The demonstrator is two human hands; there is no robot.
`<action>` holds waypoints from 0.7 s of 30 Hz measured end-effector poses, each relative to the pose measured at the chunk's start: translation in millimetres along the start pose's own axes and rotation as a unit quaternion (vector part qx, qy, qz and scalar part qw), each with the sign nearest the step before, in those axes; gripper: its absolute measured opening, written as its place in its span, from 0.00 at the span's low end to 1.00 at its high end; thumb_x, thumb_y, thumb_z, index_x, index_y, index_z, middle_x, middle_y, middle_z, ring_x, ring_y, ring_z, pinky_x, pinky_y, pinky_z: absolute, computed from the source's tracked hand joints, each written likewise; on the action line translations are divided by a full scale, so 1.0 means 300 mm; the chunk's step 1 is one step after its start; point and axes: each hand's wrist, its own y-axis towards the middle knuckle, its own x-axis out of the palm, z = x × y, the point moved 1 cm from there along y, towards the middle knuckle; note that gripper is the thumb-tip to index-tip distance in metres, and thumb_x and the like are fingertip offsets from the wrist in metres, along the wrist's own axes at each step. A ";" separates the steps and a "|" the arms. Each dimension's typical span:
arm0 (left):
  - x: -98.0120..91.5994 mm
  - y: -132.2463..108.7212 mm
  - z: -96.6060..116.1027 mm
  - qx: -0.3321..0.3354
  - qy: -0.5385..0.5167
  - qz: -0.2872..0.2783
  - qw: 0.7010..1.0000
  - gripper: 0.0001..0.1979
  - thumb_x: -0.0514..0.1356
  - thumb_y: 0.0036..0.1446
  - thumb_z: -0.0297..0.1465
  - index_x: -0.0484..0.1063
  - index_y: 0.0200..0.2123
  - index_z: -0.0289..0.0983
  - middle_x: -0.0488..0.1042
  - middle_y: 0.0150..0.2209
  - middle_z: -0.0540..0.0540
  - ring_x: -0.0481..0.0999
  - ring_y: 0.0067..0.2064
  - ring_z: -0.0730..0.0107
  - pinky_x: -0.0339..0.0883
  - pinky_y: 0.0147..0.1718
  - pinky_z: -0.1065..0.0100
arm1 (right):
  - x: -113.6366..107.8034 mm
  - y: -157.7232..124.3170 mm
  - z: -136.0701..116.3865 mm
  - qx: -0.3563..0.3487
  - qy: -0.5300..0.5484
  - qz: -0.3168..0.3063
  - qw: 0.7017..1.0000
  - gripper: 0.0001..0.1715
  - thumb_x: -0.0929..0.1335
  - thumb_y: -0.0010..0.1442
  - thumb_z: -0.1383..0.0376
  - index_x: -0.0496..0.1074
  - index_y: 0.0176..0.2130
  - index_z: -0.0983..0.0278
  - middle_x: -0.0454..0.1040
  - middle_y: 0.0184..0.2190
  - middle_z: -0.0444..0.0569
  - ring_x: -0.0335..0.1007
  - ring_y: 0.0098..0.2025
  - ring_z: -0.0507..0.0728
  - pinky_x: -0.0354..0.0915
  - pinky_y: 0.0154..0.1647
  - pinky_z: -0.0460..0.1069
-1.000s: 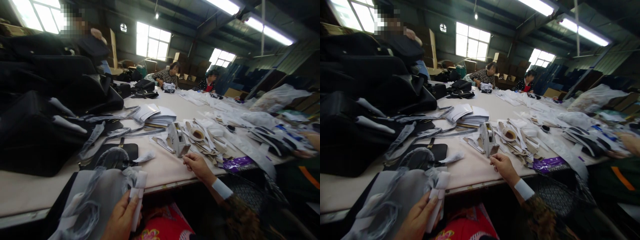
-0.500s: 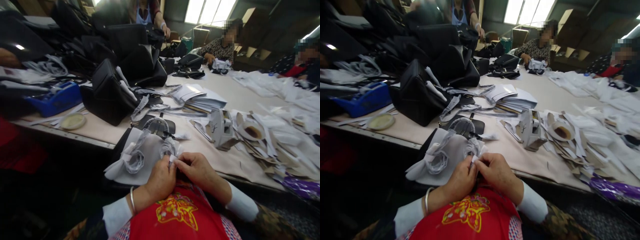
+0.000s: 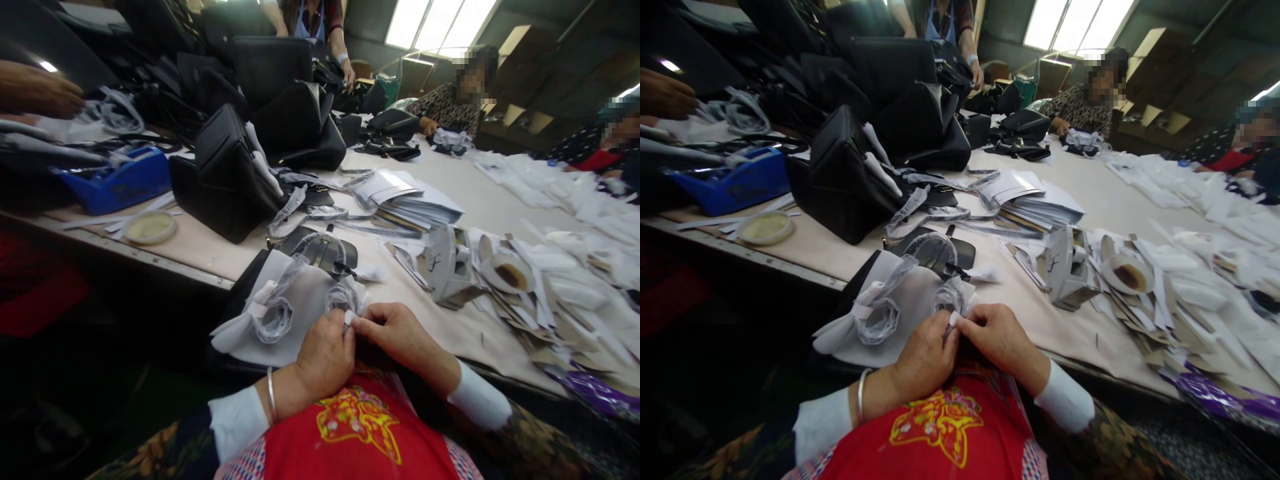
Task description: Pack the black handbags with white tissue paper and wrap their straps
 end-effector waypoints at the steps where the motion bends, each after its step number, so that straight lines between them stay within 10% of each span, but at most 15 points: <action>1: 0.001 0.001 -0.001 0.001 0.000 -0.001 1.000 0.08 0.51 0.67 0.29 0.68 0.40 0.35 0.76 0.37 0.37 0.77 0.39 0.55 0.68 0.38 0.60 | -0.001 0.005 0.000 0.006 -0.006 -0.006 1.000 0.23 0.68 0.56 0.50 0.72 0.21 0.64 0.69 0.18 0.44 0.60 0.23 0.52 0.54 0.22 0.46; 9: 0.008 0.001 -0.011 0.009 -0.028 0.015 0.999 0.08 0.50 0.66 0.27 0.69 0.41 0.34 0.76 0.38 0.36 0.76 0.40 0.54 0.69 0.39 0.59 | 0.038 0.016 -0.010 0.029 -0.073 0.120 0.990 0.26 0.71 0.54 0.49 0.69 0.17 0.63 0.68 0.16 0.45 0.60 0.21 0.52 0.51 0.22 0.47; 16: -0.002 0.002 -0.011 -0.003 -0.048 0.016 0.999 0.08 0.51 0.68 0.30 0.67 0.39 0.35 0.76 0.36 0.37 0.77 0.38 0.55 0.67 0.37 0.61 | -0.003 -0.026 0.027 0.061 0.110 -0.005 0.992 0.14 0.71 0.52 0.56 0.79 0.25 0.65 0.77 0.23 0.47 0.68 0.25 0.54 0.61 0.26 0.46; 21: -0.002 0.005 -0.016 -0.014 -0.088 0.012 0.996 0.09 0.51 0.68 0.32 0.68 0.40 0.35 0.77 0.35 0.39 0.77 0.38 0.56 0.66 0.37 0.62 | -0.006 -0.031 0.049 0.019 0.095 0.024 0.995 0.11 0.70 0.53 0.61 0.81 0.29 0.63 0.80 0.25 0.46 0.72 0.28 0.56 0.64 0.29 0.47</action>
